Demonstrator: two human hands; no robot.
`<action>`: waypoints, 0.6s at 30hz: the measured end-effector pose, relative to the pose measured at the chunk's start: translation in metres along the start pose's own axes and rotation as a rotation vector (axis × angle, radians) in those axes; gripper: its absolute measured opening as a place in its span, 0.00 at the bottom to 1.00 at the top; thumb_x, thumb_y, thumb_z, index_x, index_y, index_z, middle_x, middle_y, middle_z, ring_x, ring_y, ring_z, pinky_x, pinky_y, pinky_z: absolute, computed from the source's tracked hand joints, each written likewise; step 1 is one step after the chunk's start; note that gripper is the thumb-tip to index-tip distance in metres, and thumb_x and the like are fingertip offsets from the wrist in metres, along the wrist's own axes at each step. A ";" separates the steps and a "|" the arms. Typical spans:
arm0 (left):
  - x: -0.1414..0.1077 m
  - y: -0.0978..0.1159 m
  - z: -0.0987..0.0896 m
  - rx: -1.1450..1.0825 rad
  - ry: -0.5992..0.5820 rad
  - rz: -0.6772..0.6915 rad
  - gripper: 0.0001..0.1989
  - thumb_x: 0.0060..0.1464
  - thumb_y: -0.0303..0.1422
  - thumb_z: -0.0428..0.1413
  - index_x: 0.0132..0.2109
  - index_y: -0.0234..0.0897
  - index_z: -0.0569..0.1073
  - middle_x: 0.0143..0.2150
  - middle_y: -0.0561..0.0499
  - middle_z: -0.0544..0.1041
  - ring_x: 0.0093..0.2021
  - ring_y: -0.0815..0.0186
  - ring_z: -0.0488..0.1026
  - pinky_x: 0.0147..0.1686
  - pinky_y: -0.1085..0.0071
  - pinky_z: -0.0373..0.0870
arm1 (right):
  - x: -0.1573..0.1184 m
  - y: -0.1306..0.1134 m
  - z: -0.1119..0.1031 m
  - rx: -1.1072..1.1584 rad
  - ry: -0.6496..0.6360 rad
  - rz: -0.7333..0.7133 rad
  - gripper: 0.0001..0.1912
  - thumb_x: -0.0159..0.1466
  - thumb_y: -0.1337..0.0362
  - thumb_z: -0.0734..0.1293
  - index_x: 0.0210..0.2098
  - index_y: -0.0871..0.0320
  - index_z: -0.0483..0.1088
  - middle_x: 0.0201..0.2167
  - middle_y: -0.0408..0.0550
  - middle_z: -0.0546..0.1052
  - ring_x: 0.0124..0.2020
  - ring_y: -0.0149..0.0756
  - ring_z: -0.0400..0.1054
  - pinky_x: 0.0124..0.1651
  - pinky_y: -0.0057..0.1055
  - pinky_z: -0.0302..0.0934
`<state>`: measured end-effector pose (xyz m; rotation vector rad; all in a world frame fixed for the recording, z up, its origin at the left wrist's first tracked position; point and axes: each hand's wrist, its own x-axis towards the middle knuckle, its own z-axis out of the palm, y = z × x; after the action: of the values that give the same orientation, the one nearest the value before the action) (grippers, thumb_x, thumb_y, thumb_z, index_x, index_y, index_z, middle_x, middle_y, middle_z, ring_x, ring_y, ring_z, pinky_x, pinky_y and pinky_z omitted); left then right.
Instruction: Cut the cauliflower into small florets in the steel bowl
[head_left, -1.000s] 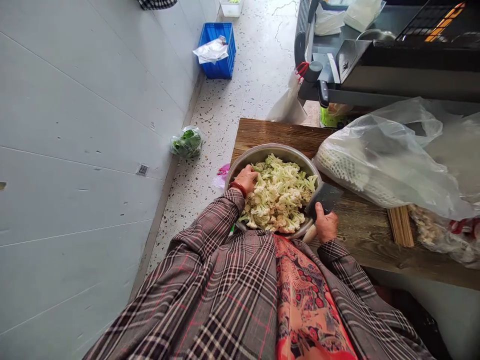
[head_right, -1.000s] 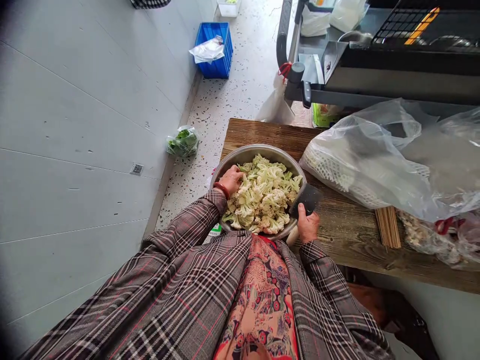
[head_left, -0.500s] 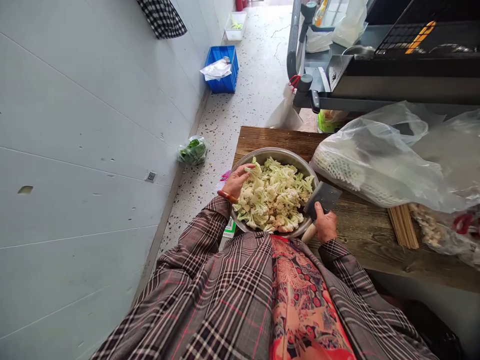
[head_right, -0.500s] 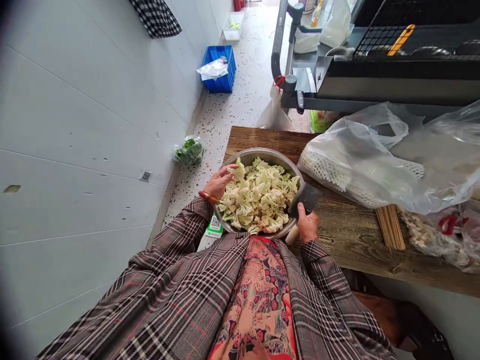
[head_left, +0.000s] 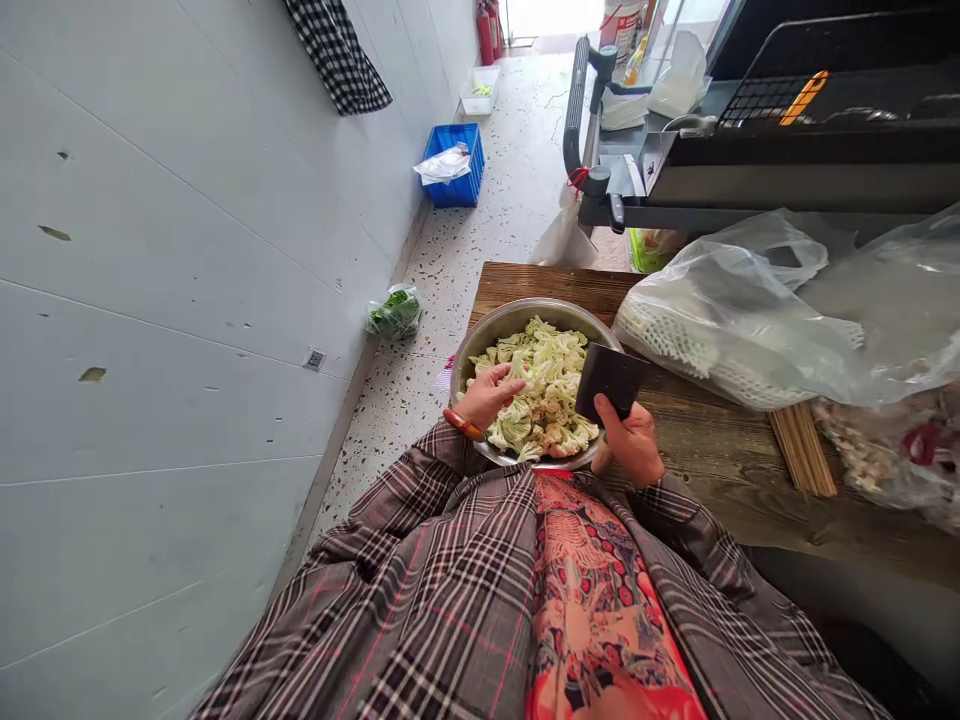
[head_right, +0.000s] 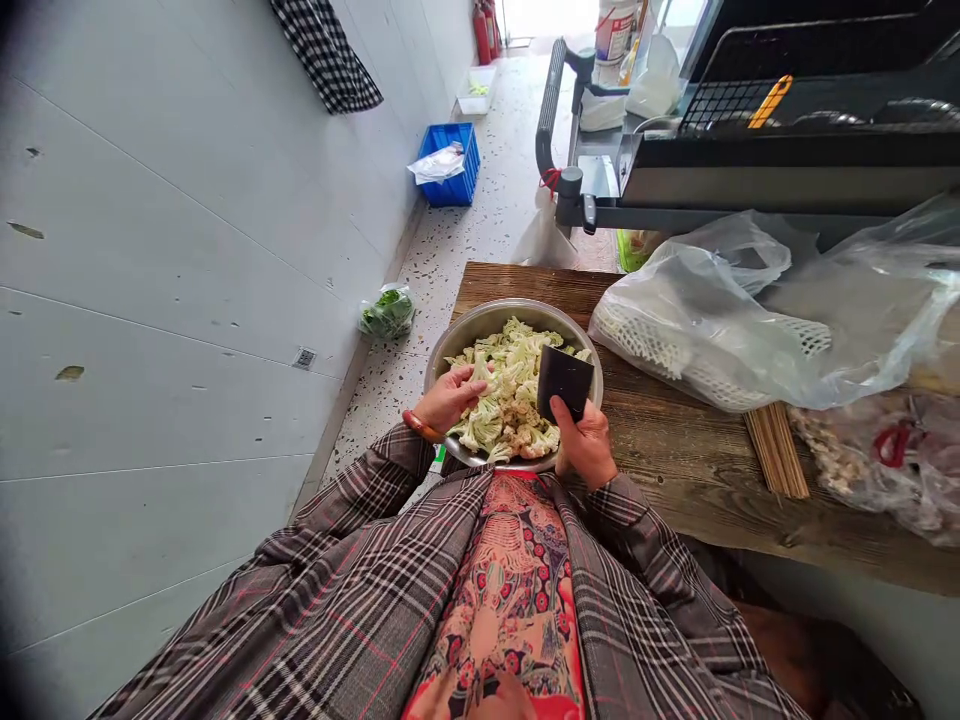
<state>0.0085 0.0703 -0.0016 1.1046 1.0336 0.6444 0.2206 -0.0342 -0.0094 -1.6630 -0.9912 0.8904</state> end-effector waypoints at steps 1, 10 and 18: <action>-0.002 0.001 0.002 0.081 0.005 0.037 0.19 0.48 0.40 0.60 0.46 0.35 0.77 0.35 0.49 0.73 0.26 0.74 0.64 0.23 0.78 0.61 | -0.001 -0.005 0.000 -0.047 -0.030 -0.055 0.23 0.61 0.46 0.64 0.37 0.61 0.75 0.30 0.48 0.77 0.32 0.38 0.70 0.38 0.34 0.66; -0.017 0.008 0.025 0.485 -0.132 0.226 0.11 0.55 0.37 0.54 0.39 0.36 0.77 0.36 0.48 0.77 0.36 0.64 0.73 0.39 0.66 0.72 | -0.007 -0.031 0.006 -0.233 -0.325 -0.621 0.21 0.69 0.65 0.56 0.60 0.53 0.63 0.60 0.51 0.67 0.61 0.40 0.62 0.62 0.40 0.59; -0.031 0.005 0.040 0.697 -0.064 0.322 0.06 0.50 0.32 0.57 0.29 0.35 0.75 0.31 0.49 0.75 0.32 0.65 0.70 0.36 0.68 0.68 | -0.013 -0.022 0.003 -0.412 -0.508 -0.720 0.30 0.67 0.71 0.57 0.67 0.53 0.50 0.66 0.53 0.58 0.65 0.42 0.55 0.63 0.43 0.58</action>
<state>0.0325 0.0292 0.0175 1.9156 1.0613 0.5004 0.2080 -0.0403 0.0117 -1.2339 -2.0672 0.6359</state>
